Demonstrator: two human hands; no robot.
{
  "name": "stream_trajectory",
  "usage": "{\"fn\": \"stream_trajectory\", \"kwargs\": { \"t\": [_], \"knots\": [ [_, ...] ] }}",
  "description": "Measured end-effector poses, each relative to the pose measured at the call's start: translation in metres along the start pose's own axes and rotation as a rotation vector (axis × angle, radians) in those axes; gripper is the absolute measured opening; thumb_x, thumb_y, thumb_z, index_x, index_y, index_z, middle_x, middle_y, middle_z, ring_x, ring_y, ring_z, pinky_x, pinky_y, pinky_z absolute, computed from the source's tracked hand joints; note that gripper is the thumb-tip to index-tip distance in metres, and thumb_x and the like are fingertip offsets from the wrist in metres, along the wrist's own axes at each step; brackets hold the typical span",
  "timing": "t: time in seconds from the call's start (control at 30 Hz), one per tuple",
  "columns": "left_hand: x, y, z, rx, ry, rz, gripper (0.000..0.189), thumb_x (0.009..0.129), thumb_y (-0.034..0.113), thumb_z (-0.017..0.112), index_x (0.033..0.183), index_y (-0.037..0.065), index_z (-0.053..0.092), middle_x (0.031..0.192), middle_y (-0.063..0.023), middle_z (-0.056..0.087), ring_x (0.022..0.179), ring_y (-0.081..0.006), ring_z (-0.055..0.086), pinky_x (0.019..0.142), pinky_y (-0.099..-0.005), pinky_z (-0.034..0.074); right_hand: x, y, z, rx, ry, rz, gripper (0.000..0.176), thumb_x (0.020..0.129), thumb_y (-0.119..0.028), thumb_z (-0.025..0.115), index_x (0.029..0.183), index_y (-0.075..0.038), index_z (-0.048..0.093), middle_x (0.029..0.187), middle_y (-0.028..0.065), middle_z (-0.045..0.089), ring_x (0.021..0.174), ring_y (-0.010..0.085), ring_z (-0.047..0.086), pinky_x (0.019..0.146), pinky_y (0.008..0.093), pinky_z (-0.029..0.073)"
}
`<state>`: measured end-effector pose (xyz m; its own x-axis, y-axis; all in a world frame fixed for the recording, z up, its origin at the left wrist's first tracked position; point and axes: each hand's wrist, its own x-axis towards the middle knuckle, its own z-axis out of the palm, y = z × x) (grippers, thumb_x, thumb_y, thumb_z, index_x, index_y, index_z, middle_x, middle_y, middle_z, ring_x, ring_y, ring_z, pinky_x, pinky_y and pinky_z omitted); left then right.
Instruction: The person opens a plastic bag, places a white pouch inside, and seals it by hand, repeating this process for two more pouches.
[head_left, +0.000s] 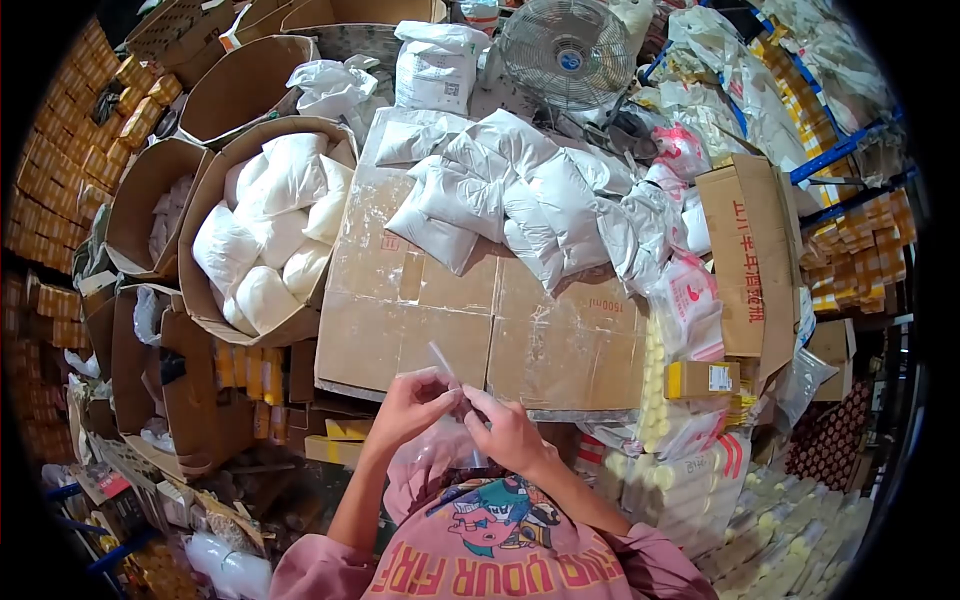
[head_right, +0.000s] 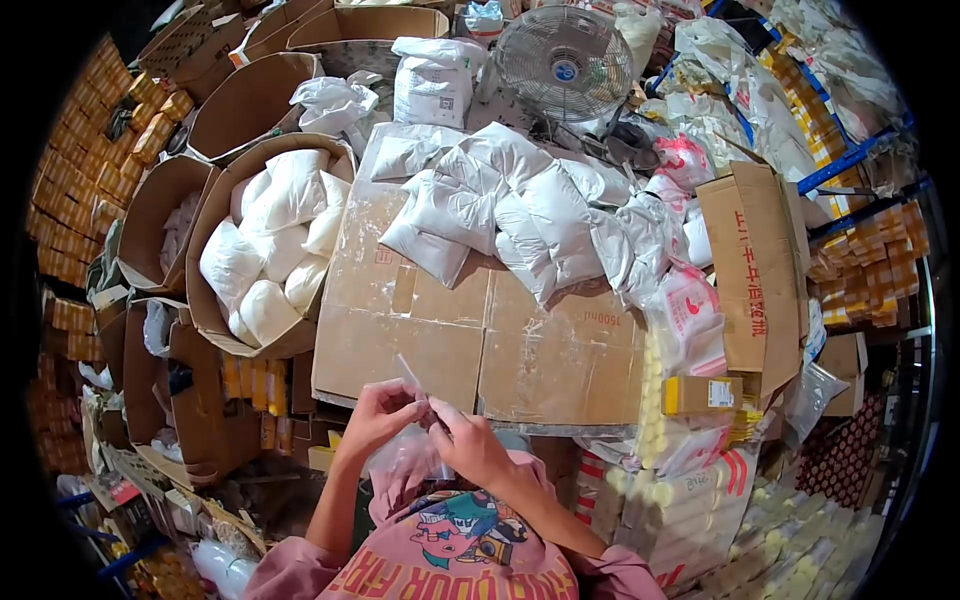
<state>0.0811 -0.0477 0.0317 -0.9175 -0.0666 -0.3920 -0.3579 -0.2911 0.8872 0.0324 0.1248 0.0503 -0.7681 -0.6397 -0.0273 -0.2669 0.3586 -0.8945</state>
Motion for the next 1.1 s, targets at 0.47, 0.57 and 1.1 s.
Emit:
{"fn": "stream_trajectory", "kwargs": {
  "t": [0.47, 0.57, 1.1],
  "knots": [
    [0.000, -0.029, 0.023, 0.234, 0.073, 0.037, 0.013, 0.081, 0.007, 0.060, 0.081, -0.006, 0.062, 0.070, -0.0051, 0.064, 0.068, -0.0071, 0.058, 0.062, -0.0232, 0.047, -0.008, 0.020, -0.004, -0.111, -0.104, 0.188, 0.019, 0.081, -0.014, 0.057, 0.093, 0.001, 0.058, 0.080, 0.0276, 0.062, 0.078, 0.0454, 0.061, 0.069, 0.0504, 0.050],
    [-0.001, -0.041, 0.027, 0.337, 0.038, 0.061, 0.017, 0.078, 0.010, 0.062, 0.081, -0.007, 0.063, 0.069, -0.0085, 0.065, 0.066, -0.0104, 0.061, 0.063, -0.0257, 0.049, -0.015, 0.032, 0.000, -0.219, -0.197, 0.209, 0.019, 0.080, -0.013, 0.055, 0.089, 0.004, 0.058, 0.081, 0.0280, 0.063, 0.079, 0.0463, 0.061, 0.070, 0.0506, 0.050],
    [-0.003, -0.072, 0.017, 0.364, -0.221, -0.254, 0.034, 0.094, 0.019, 0.048, 0.088, -0.011, 0.064, 0.076, -0.0085, 0.066, 0.071, -0.0159, 0.061, 0.069, -0.0297, 0.050, -0.033, 0.054, 0.012, -0.316, -0.291, 0.120, 0.022, 0.085, -0.017, 0.050, 0.093, 0.002, 0.058, 0.081, 0.0279, 0.064, 0.079, 0.0455, 0.062, 0.070, 0.0517, 0.050]
  ]
}}
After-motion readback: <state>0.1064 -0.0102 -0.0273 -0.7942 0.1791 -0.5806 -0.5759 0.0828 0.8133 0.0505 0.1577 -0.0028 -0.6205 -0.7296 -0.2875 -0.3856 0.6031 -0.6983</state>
